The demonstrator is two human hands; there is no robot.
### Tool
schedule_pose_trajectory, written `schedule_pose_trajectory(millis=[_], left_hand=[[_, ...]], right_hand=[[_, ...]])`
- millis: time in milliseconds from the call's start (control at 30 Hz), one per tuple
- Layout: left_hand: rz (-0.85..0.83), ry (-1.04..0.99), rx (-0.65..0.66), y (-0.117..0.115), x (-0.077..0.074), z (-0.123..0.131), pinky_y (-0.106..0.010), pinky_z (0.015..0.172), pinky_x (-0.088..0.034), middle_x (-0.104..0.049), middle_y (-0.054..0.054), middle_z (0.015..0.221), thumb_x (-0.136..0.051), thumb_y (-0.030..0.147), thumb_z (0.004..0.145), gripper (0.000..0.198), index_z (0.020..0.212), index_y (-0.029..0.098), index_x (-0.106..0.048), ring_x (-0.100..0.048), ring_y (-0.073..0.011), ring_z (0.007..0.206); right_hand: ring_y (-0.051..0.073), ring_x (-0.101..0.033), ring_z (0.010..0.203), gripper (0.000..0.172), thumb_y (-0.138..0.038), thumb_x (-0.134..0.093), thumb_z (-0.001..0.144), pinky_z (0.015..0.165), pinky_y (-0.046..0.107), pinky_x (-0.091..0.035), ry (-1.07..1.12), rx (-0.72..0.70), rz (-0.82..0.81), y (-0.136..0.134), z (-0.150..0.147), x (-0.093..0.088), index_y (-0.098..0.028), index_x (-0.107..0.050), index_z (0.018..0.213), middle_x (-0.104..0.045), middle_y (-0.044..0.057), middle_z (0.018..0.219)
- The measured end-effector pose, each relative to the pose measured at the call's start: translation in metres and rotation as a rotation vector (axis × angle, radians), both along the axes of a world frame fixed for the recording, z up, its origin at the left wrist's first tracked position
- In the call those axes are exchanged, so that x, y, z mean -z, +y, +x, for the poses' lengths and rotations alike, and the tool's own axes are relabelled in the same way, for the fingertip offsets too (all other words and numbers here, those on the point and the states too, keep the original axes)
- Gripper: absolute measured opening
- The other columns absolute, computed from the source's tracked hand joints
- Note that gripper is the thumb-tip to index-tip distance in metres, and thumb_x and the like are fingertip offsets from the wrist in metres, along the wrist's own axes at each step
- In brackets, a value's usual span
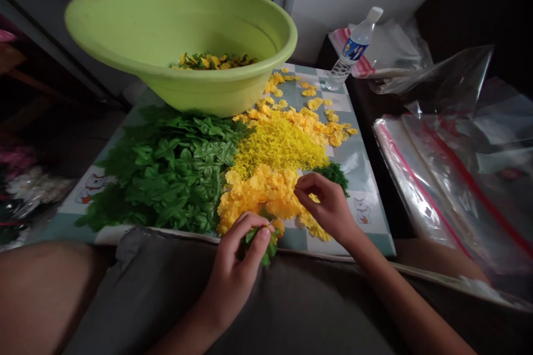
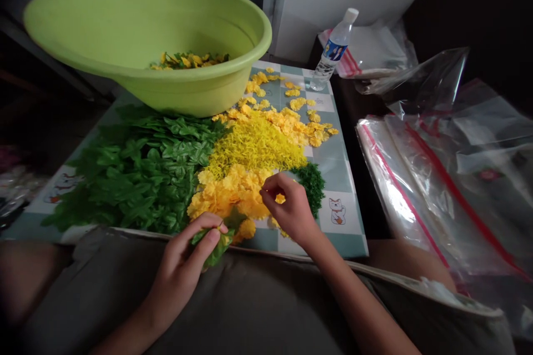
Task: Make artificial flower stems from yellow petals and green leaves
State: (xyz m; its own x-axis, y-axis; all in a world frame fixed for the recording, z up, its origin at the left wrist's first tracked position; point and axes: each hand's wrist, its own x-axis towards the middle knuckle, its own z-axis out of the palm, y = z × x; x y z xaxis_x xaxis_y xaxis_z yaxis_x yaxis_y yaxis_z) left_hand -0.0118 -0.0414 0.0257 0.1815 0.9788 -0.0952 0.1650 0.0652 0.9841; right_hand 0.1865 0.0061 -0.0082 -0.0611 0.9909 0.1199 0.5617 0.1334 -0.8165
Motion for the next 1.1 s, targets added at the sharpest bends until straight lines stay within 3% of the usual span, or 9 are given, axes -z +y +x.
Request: schedule_pose_trajectory(millis=[233,433,500,800,1100], left_hand=[[-0.008,0.051,0.044,-0.001,0.008,0.0,-0.028,0.077,-0.043,-0.061,-0.001,0.086,-0.048,0.028,0.092,0.014,0.085,0.023,-0.06,-0.056,-0.0178,0.087],[0.002,0.07,0.071,-0.003,0.008,0.001,-0.029,0.077,-0.041,-0.059,-0.001,0.084,-0.047,0.028,0.092,0.015,0.085,0.022,-0.058,-0.056,-0.0173,0.084],[-0.007,0.067,0.104,-0.002,0.006,0.002,-0.03,0.076,-0.041,-0.057,-0.001,0.082,-0.046,0.028,0.093,0.017,0.084,0.021,-0.058,-0.056,-0.0171,0.081],[-0.026,0.036,0.165,-0.001,0.002,0.001,-0.032,0.078,-0.041,-0.056,-0.002,0.084,-0.044,0.026,0.094,0.019,0.082,0.02,-0.056,-0.056,-0.0178,0.084],[-0.037,0.006,0.166,-0.002,0.002,-0.001,-0.031,0.078,-0.04,-0.054,-0.001,0.085,-0.045,0.028,0.093,0.013,0.087,0.022,-0.055,-0.054,-0.0172,0.083]], right_hand=[[0.012,-0.054,0.06,0.01,-0.027,-0.059,0.079,0.057,0.027,-0.045,0.24,0.017,-0.181,-0.003,-0.006,0.0,-0.018,-0.053,0.081,-0.057,0.0,0.068],[0.009,-0.056,0.054,0.018,-0.023,-0.075,0.069,0.055,0.026,-0.048,0.93,-0.119,-0.565,-0.017,-0.02,-0.03,-0.017,-0.063,0.08,-0.06,-0.001,0.065],[0.009,-0.056,0.052,0.016,-0.02,-0.077,0.068,0.052,0.025,-0.047,1.029,-0.157,-0.618,-0.023,-0.024,-0.037,-0.017,-0.064,0.077,-0.06,-0.001,0.063],[0.008,-0.057,0.048,0.012,-0.017,-0.078,0.066,0.045,0.021,-0.046,1.092,-0.142,-0.712,-0.025,-0.027,-0.042,-0.016,-0.067,0.072,-0.059,-0.003,0.06],[0.008,-0.054,0.053,0.01,-0.017,-0.074,0.072,0.052,0.023,-0.045,0.984,-0.267,-0.725,-0.03,-0.027,-0.035,-0.017,-0.065,0.077,-0.06,-0.002,0.063]])
